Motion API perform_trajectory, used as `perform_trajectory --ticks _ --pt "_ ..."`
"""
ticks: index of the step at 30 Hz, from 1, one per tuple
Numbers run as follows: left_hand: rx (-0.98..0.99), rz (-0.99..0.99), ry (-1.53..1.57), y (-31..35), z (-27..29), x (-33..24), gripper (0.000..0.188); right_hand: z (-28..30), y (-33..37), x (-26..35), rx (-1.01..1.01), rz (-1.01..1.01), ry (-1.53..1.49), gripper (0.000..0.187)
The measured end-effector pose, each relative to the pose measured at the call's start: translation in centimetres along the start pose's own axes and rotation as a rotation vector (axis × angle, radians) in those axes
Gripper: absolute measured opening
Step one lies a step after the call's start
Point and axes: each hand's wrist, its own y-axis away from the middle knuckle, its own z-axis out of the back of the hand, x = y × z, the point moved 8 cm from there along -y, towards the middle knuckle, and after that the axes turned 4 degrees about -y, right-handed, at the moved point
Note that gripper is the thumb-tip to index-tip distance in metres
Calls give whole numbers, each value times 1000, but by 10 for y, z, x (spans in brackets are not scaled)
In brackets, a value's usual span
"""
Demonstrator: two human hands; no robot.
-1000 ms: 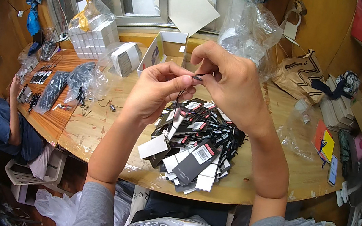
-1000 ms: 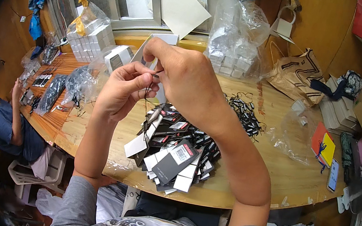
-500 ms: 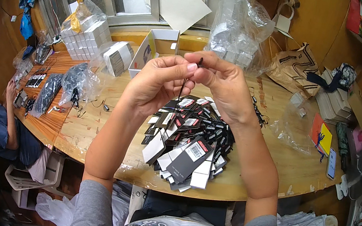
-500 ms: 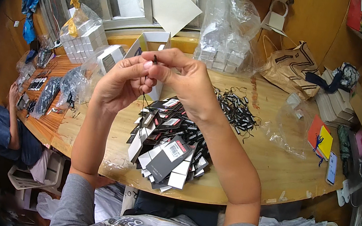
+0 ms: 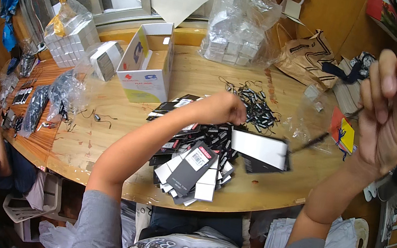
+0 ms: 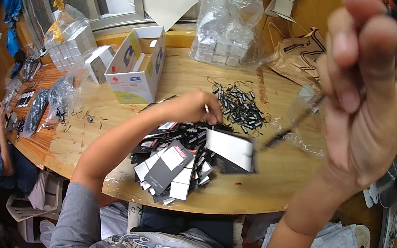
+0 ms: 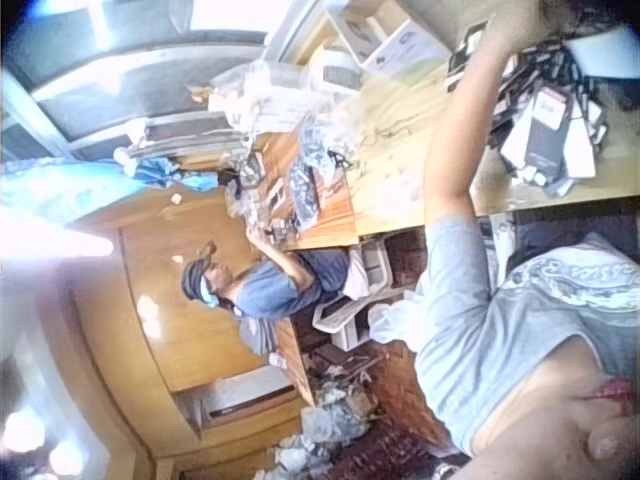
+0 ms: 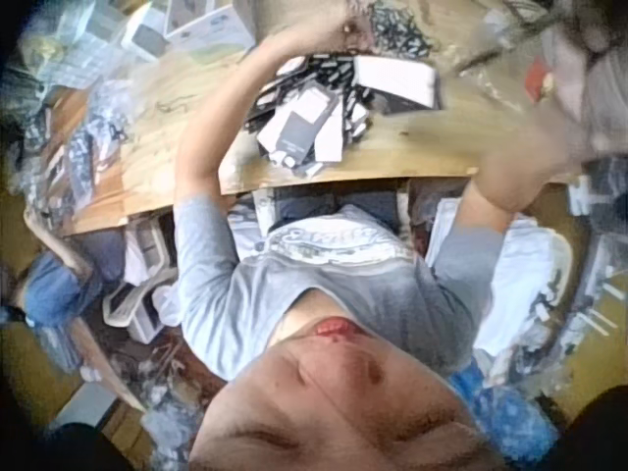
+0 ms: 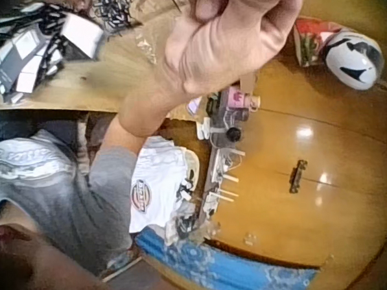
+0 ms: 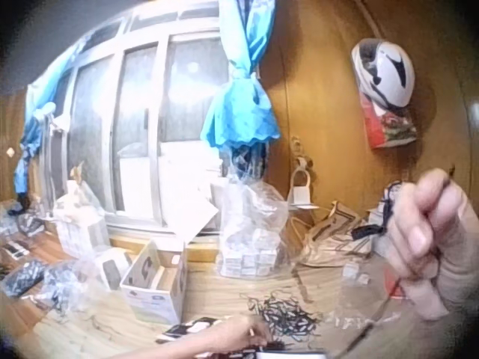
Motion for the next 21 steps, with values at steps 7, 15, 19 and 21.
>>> perform_trajectory --ticks 7,15,19,21 --pt "97 105 -362 2 -41 24 23 37 54 -48 -240 -299 541 11" --pt "-460 109 179 75 62 -20 15 63 101 -105 -317 -461 462 9" --pt "-664 43 -130 109 99 -82 14 74 103 -109 -352 -396 483 11" --pt "-699 -21 -281 111 108 -109 15 78 103 -111 -422 -396 465 10"
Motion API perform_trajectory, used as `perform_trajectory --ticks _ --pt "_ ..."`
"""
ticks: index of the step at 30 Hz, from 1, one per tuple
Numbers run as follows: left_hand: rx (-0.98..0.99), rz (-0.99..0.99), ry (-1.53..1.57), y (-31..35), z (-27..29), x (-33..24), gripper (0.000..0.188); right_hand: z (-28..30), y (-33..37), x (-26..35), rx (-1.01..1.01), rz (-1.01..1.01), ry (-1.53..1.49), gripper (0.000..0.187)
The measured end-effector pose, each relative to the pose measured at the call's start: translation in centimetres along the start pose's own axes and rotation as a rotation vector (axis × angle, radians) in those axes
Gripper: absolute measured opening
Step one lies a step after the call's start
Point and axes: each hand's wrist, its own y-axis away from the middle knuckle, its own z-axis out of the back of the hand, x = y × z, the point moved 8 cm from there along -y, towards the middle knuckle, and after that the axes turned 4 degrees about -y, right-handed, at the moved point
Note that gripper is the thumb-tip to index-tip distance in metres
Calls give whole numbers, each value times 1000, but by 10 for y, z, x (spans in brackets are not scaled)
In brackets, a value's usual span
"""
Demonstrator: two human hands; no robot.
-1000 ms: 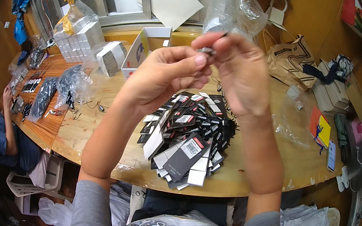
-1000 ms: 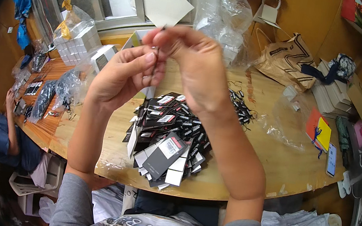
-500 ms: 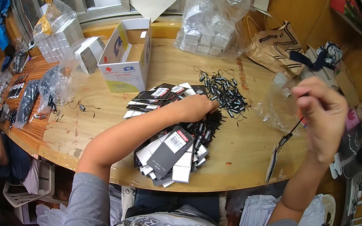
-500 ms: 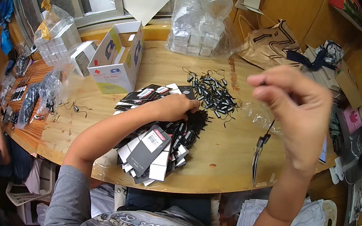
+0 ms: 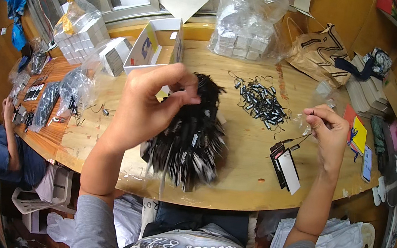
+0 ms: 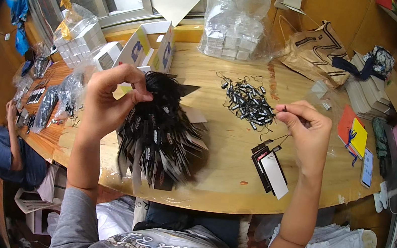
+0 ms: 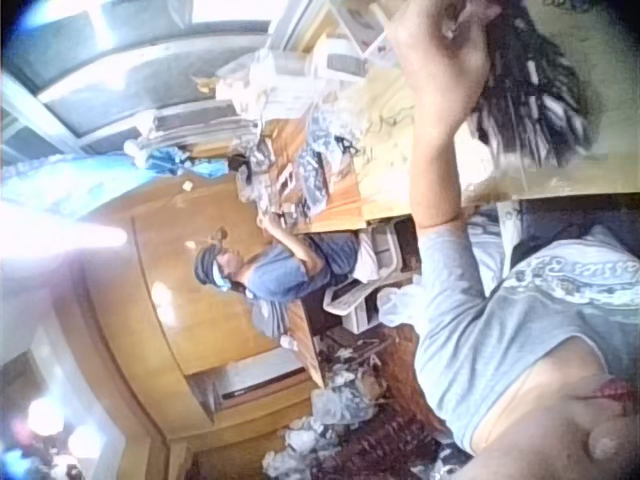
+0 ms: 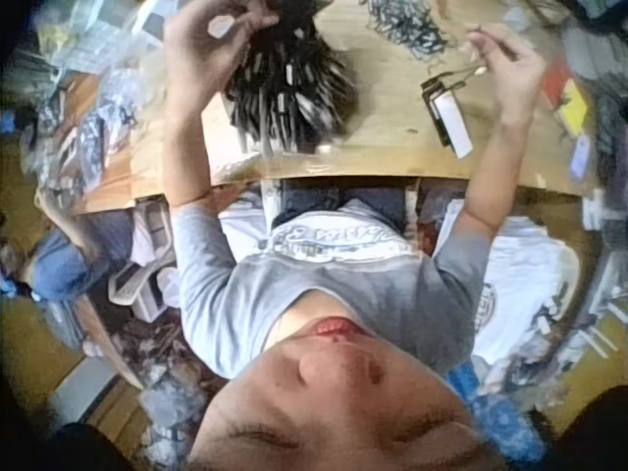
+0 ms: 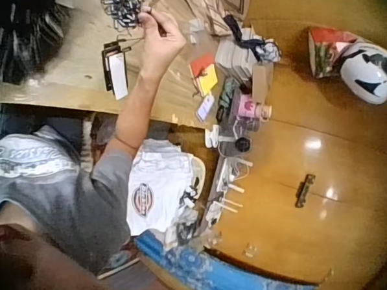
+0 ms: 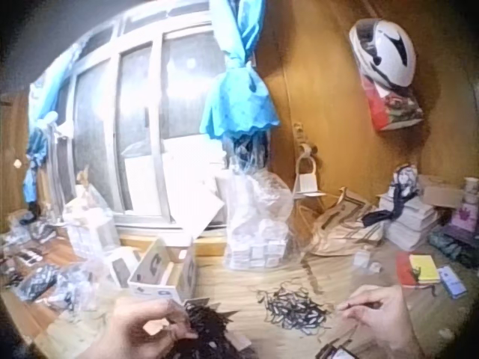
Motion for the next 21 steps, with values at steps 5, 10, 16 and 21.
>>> perform_trajectory --ticks 5,10,16,21 --pt "-118 91 59 -14 8 -24 14 5 -5 -12 -63 -25 30 11" --pt "-167 306 220 5 12 -4 15 12 -5 -14 -73 -48 85 12" --pt "-254 683 333 97 16 89 16 -14 -8 -18 33 -118 91 14" --pt "-350 859 149 163 53 146 14 -74 -16 -20 232 -136 130 15"
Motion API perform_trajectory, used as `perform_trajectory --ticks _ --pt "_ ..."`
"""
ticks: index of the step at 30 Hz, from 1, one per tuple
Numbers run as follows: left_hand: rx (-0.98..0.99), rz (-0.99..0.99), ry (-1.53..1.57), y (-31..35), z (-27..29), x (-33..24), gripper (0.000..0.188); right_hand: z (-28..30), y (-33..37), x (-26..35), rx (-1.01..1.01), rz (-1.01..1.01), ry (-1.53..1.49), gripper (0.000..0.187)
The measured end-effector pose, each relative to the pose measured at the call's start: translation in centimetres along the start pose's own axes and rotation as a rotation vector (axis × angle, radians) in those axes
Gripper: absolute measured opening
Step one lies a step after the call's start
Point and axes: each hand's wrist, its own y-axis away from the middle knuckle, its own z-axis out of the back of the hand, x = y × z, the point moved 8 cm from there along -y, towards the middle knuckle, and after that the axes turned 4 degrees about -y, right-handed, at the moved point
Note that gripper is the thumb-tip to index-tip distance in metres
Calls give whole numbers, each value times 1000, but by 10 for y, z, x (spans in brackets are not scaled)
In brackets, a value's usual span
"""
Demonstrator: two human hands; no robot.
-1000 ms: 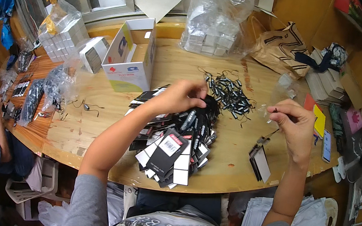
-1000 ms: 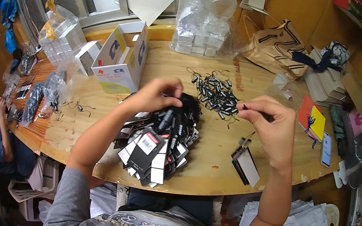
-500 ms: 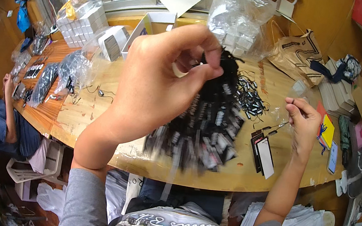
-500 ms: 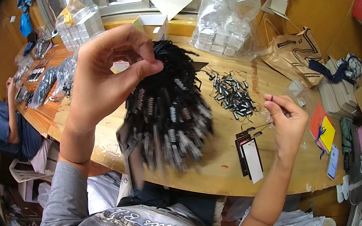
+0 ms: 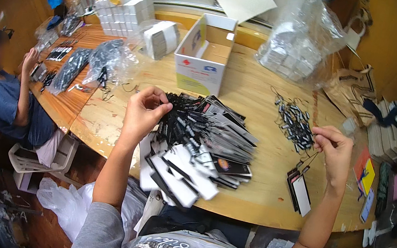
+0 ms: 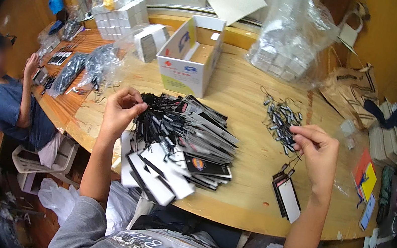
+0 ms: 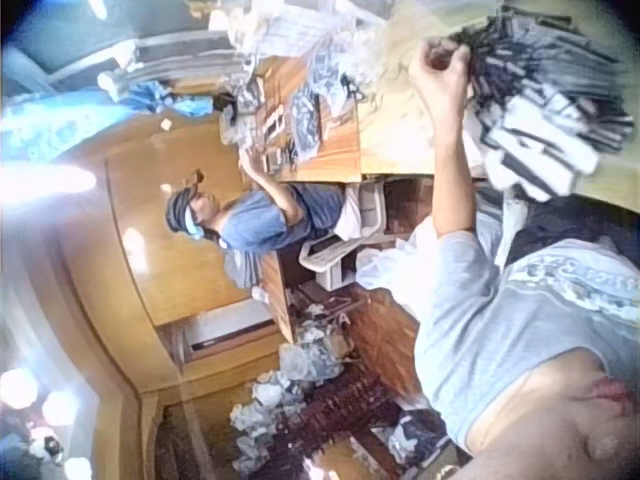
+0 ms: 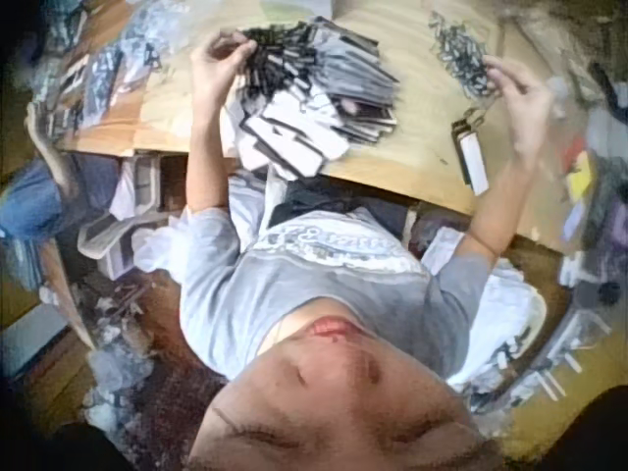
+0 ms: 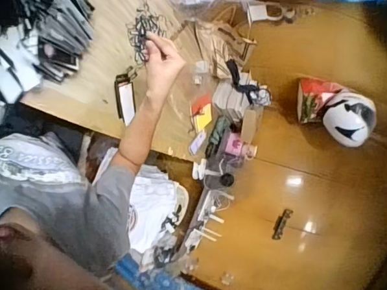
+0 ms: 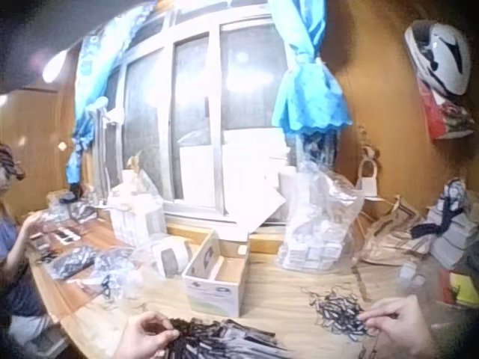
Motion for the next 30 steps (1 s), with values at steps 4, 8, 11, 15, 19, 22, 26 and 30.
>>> perform_trajectory --ticks 4,8,11,15,19,22,26,30 --pt "-36 141 57 2 25 66 14 -56 -11 15 156 130 44 18" --pt "-15 185 174 5 36 89 14 -97 -17 40 92 348 353 18" --pt "-128 142 -87 9 47 79 10 -107 -26 40 45 296 349 13" --pt "-283 -252 -497 18 59 28 11 -113 -40 26 35 108 206 11" --pt "-85 -323 -604 11 32 30 7 -157 -45 56 181 78 -79 11" --pt "-25 -320 -716 6 20 32 8 -211 -42 68 372 102 -275 11" --pt "62 -205 -762 -1 14 45 6 -294 -30 44 577 -96 -462 15" --pt "157 -183 -766 -8 4 63 8 -335 -23 -11 557 -239 -468 13"
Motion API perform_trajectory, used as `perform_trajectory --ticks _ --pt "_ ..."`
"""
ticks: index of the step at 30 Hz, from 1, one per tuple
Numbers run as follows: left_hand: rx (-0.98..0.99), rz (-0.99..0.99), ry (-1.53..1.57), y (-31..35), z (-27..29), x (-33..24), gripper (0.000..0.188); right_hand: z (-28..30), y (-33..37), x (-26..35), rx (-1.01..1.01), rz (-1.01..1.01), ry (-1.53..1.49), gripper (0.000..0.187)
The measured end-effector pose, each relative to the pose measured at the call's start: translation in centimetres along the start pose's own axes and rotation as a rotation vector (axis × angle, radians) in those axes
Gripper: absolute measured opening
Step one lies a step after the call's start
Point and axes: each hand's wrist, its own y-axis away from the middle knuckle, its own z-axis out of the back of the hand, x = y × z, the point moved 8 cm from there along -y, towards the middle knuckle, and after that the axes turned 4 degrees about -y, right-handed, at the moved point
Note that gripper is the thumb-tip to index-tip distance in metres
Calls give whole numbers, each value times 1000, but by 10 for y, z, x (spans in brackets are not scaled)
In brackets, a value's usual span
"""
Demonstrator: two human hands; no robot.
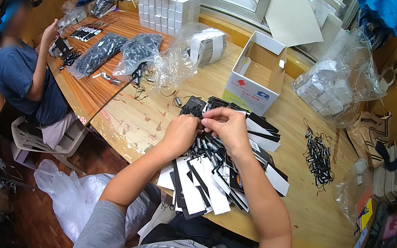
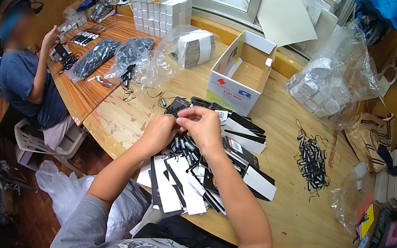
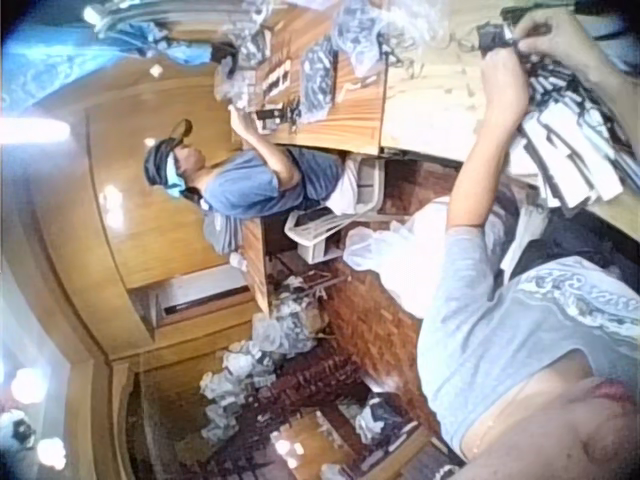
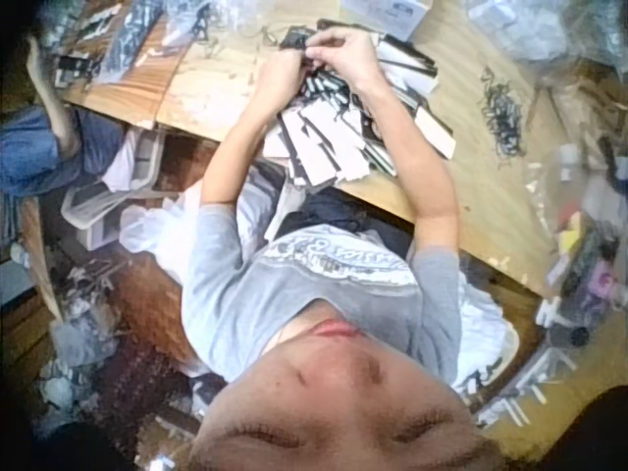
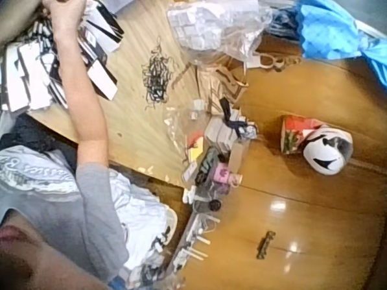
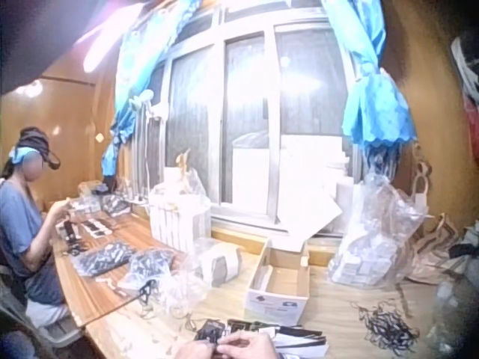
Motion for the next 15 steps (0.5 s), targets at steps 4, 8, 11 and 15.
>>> perform_trajectory --ticks 4,8,11,15 --pt "27 28 -56 -2 3 1 11 7 -5 -32 -91 -82 -5 9" --pt "27 -50 -119 -6 -4 1 13 9 -7 -35 -133 -52 75 7" --pt "199 19 61 -10 -8 8 13 12 -4 -32 -166 -32 30 6" --pt "197 54 355 -13 -7 18 8 16 -5 -36 -207 -28 -41 7"
